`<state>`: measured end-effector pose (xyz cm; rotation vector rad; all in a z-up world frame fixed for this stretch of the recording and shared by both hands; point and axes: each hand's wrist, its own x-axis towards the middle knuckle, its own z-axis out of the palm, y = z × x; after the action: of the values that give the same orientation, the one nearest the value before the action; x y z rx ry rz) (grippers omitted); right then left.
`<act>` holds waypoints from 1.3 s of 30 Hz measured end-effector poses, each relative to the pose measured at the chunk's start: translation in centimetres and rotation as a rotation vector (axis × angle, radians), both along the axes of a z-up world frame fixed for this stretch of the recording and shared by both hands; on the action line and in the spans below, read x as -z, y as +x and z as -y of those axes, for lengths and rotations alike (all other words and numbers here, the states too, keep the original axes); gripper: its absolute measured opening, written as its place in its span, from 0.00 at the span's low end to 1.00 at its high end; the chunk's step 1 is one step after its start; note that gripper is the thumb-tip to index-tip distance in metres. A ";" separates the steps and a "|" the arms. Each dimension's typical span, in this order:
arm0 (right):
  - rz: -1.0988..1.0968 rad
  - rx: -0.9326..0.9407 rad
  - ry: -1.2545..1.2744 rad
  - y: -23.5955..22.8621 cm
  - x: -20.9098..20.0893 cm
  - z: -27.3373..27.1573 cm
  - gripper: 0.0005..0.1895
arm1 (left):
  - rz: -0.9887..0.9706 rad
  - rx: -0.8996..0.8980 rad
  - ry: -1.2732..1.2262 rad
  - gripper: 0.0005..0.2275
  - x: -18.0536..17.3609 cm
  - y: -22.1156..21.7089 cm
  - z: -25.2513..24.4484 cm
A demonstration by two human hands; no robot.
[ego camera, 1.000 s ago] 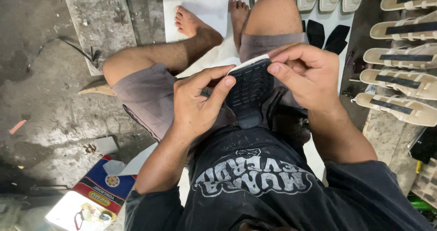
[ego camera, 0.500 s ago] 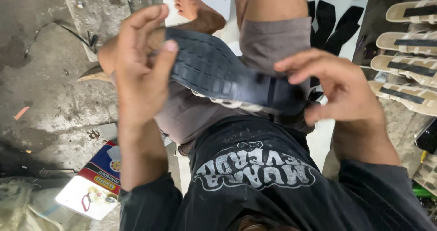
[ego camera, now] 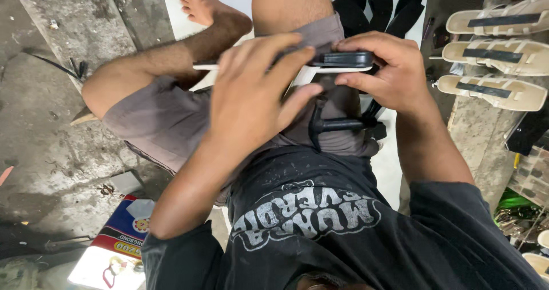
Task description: The person assembles white sandals by attaching black rubber soles to the white straps using a heated tool. They press the sole onto the strap and use the tool to secure the bond, repeating the process for multiple units.
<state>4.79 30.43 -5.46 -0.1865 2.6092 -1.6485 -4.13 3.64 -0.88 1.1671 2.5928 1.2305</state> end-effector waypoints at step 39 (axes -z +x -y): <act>-0.021 0.009 -0.206 1.3 0.7 -0.1 0.16 | -0.037 -0.037 0.032 0.06 2.5 2.8 -3.5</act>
<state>6.06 30.52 -6.19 -0.2011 2.4546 -1.9270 -1.36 7.15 -3.41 1.1643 2.6426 1.2734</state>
